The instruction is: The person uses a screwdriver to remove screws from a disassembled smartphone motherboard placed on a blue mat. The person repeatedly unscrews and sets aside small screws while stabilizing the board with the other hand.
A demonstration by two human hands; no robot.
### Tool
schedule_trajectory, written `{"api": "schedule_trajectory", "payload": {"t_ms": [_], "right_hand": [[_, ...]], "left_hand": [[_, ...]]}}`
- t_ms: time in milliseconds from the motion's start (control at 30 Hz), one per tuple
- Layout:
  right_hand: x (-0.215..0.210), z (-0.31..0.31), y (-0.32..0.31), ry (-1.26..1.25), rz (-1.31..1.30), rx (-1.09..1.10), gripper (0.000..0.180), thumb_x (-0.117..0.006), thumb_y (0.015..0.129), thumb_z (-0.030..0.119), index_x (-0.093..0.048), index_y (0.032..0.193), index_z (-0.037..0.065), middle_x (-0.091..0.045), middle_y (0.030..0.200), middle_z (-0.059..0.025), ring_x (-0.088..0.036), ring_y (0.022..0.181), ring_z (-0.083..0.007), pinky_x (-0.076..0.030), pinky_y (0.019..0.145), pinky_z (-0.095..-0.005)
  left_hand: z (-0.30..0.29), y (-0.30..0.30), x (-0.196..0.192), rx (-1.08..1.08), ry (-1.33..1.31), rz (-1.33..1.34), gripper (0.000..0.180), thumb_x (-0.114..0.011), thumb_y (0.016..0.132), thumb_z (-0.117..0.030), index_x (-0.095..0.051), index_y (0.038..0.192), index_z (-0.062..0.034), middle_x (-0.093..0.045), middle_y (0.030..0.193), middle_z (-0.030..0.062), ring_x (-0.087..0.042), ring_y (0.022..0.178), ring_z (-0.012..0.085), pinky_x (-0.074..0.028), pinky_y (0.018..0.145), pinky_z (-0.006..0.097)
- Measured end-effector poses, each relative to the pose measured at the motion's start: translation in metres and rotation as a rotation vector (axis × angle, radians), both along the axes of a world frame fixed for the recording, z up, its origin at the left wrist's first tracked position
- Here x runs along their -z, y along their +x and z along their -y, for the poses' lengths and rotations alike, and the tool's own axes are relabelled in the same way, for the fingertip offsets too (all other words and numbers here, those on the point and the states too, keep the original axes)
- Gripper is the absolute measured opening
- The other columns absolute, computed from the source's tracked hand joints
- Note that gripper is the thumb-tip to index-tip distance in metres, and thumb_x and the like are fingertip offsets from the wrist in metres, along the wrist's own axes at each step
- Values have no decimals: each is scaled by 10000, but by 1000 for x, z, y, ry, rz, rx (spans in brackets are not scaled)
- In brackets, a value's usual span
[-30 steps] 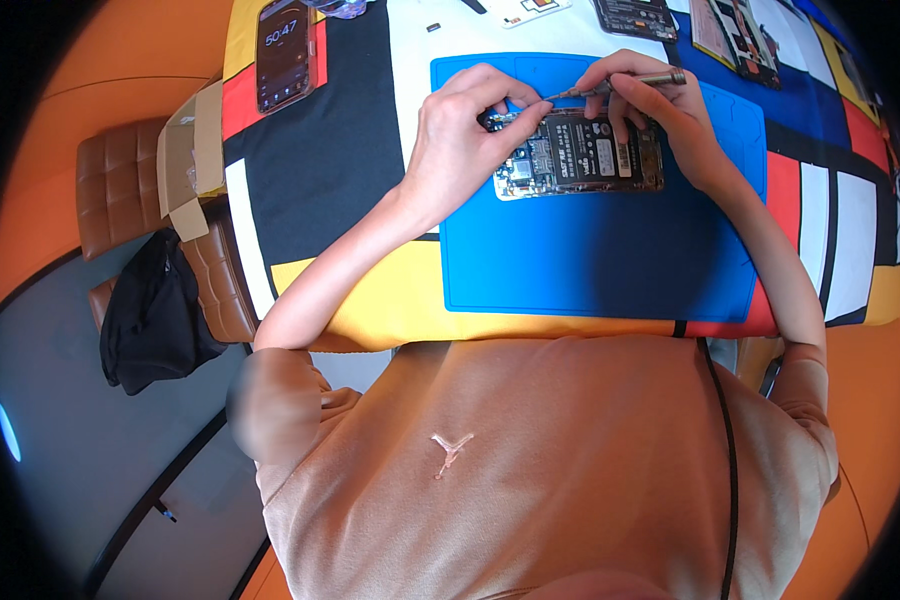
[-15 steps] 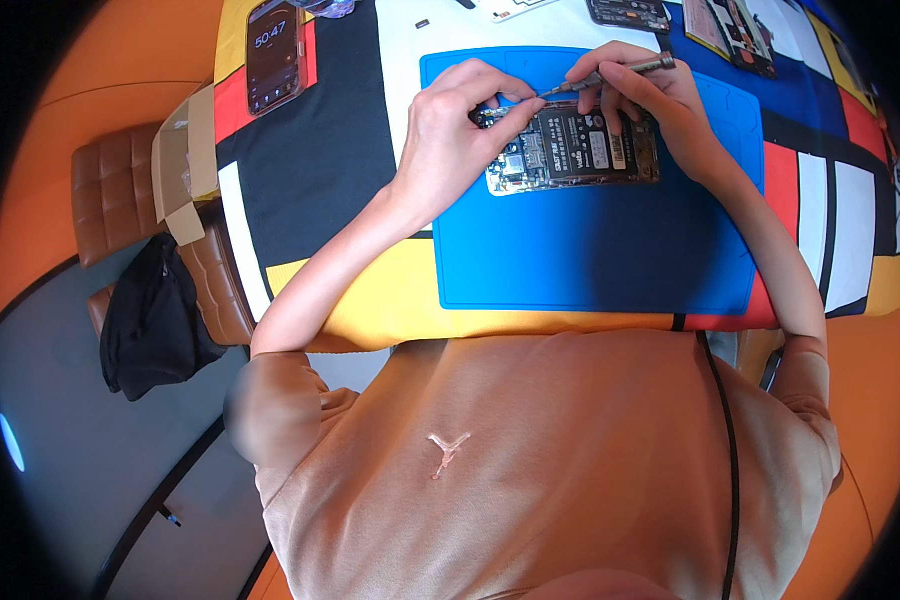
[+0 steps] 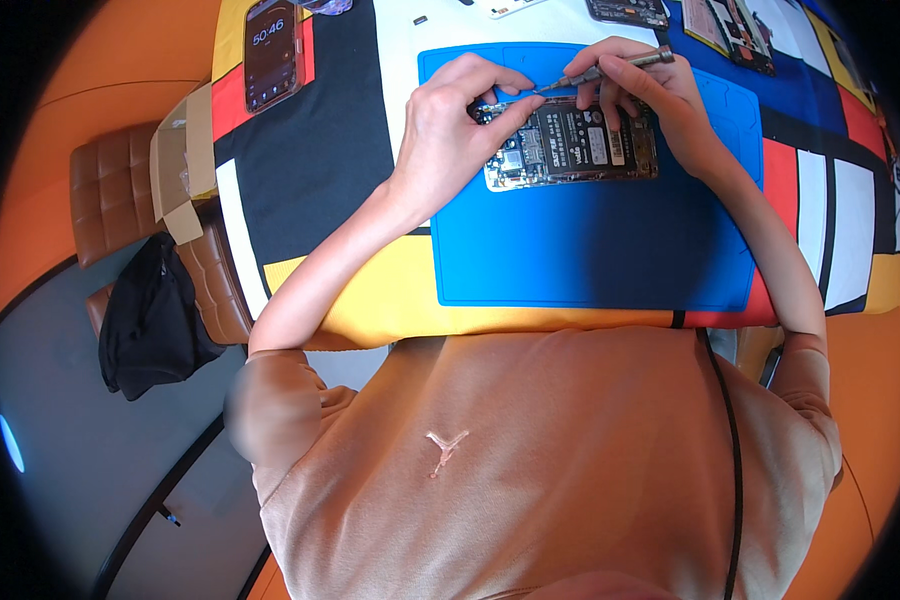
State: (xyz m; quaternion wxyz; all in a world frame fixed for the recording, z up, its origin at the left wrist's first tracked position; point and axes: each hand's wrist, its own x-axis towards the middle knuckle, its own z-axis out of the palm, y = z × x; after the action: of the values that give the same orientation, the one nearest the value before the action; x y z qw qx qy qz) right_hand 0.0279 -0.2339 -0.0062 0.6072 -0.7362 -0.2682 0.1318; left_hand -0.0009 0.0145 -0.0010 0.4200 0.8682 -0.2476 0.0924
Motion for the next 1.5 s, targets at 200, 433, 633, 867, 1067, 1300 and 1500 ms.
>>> {"api": "schedule_trajectory", "payload": {"t_ms": [200,433,633,867,1067,1300,1500], "right_hand": [[1,0,0,9,-6,-2,417,-451,1040,418,-699,1088,86,-673,816,-44,-561,631,-52,-391,553,-178],[3,0,1,22,-16,-10,421,-447,1040,423,-697,1092,88,-667,817,-37,-560,635,-52,-389,558,-179],[1,0,1,-11,6,-10,433,-442,1038,436,-697,1090,90,-666,816,-35,-560,635,-52,-379,556,-174],[3,0,1,14,6,-9,435,-436,1043,433,-694,1095,87,-661,808,-44,-552,628,-55,-412,566,-178],[5,0,2,21,9,-11,434,-434,1044,435,-692,1102,90,-662,808,-45,-551,627,-56,-415,564,-177],[4,3,2,-9,8,-3,428,-430,1047,428,-692,1109,95,-668,818,-44,-563,642,-54,-407,556,-178],[8,1,2,5,29,-7,430,-433,1047,425,-692,1111,88,-664,819,-49,-546,616,-54,-408,563,-174]], "left_hand": [[-1,1,1,11,-17,17,154,-787,817,-99,-761,956,-38,-700,916,54,-595,741,117,-509,682,238],[-2,-1,1,-1,-12,-10,159,-783,824,-105,-764,970,-44,-705,929,53,-599,746,115,-510,679,240],[-3,-1,0,15,4,-6,147,-771,838,-117,-774,972,-56,-713,936,51,-611,753,116,-516,679,246],[-4,-1,1,14,25,-8,143,-766,843,-120,-778,972,-60,-721,942,57,-627,764,121,-521,685,251],[-3,0,1,13,29,-13,143,-764,842,-114,-779,974,-61,-722,937,60,-627,763,129,-526,692,256],[-3,-1,0,13,25,-16,139,-760,846,-111,-778,974,-59,-724,942,64,-626,772,131,-527,700,258],[-3,-1,0,20,30,-20,140,-757,848,-109,-779,976,-57,-724,938,67,-626,776,130,-528,701,260]]}}
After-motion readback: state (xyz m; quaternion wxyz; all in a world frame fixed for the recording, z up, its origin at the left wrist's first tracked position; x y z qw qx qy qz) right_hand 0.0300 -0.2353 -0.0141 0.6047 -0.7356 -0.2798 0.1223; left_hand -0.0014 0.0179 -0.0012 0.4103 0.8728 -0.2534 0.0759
